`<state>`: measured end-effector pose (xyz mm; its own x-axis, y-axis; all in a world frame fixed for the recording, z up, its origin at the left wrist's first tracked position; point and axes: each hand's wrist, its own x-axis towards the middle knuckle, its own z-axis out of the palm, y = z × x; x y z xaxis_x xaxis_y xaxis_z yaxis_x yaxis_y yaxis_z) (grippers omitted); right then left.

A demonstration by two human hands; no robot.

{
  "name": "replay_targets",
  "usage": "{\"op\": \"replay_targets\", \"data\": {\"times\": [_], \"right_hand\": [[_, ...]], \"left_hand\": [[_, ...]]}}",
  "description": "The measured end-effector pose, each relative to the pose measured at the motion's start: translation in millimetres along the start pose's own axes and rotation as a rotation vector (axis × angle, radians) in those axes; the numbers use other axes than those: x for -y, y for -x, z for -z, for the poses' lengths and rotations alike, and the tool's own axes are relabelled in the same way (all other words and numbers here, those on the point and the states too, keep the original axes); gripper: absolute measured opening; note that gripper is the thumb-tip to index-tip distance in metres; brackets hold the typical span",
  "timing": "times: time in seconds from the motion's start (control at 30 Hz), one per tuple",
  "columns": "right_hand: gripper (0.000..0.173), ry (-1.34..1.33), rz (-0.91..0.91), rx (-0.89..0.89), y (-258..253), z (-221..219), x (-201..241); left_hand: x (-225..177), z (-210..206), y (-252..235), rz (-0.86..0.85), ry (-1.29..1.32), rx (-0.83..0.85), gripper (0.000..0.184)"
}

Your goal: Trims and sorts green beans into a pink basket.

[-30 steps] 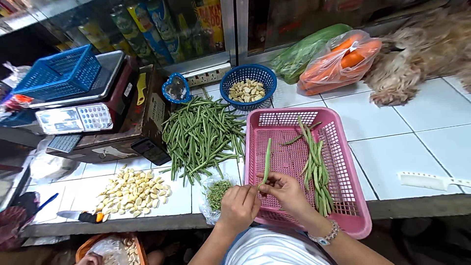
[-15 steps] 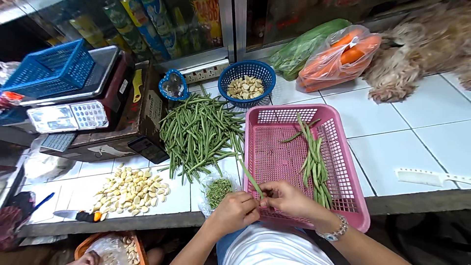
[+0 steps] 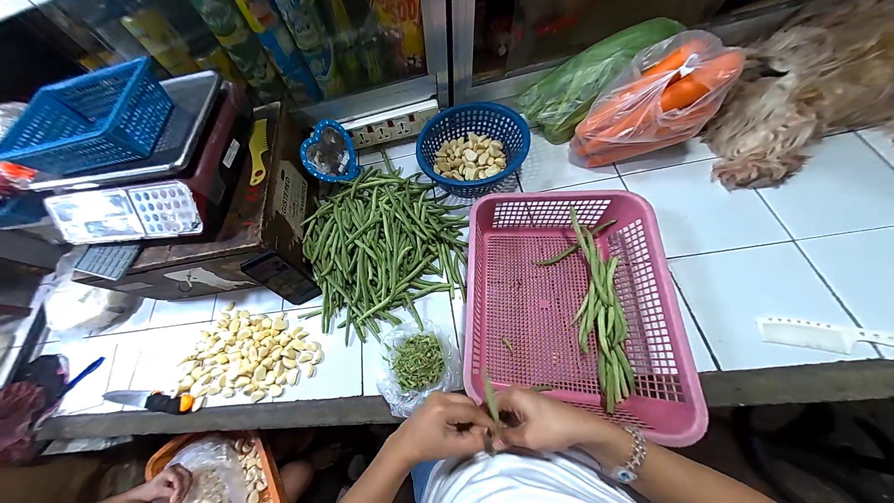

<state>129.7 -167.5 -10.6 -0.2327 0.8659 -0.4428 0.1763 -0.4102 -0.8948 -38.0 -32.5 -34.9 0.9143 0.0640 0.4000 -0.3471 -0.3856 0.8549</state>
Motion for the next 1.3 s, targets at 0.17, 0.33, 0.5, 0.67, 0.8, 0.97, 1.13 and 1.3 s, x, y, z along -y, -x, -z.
{"op": "replay_targets", "data": {"times": [0.17, 0.33, 0.5, 0.67, 0.8, 0.97, 1.13, 1.3], "right_hand": [[0.023, -0.374, 0.090, -0.304, 2, 6, -18], [0.025, -0.249, 0.009, -0.328, 4, 9, -15], [0.019, -0.190, 0.096, -0.126, 11, 13, -6], [0.026, -0.112, 0.279, -0.313, 31, 28, -2], [0.034, 0.336, -0.122, -0.719, 36, 85, -1], [0.042, 0.432, -0.580, -0.989, 8, 173, -66], [0.050, 0.259, -0.611, -1.118, 2, 201, -86], [0.039, 0.212, -0.452, -1.070, 24, 166, -45]], "left_hand": [[11, 27, 11, 0.276, -0.595, -0.341, 0.014], [3, 13, 3, 0.406, -0.752, -0.333, 0.031], [5, 13, -17, -0.384, -0.869, -0.035, 0.017], [-22, 68, -47, -0.207, -0.989, -0.076, 0.023], [-28, 119, -73, 0.073, -1.155, -0.364, 0.036], [-26, 80, -71, -0.013, -1.134, -0.227, 0.022], [-13, 58, -60, -0.107, -1.078, -0.232, 0.022], [-17, 51, -53, -0.074, -0.985, -0.291, 0.021]]}}
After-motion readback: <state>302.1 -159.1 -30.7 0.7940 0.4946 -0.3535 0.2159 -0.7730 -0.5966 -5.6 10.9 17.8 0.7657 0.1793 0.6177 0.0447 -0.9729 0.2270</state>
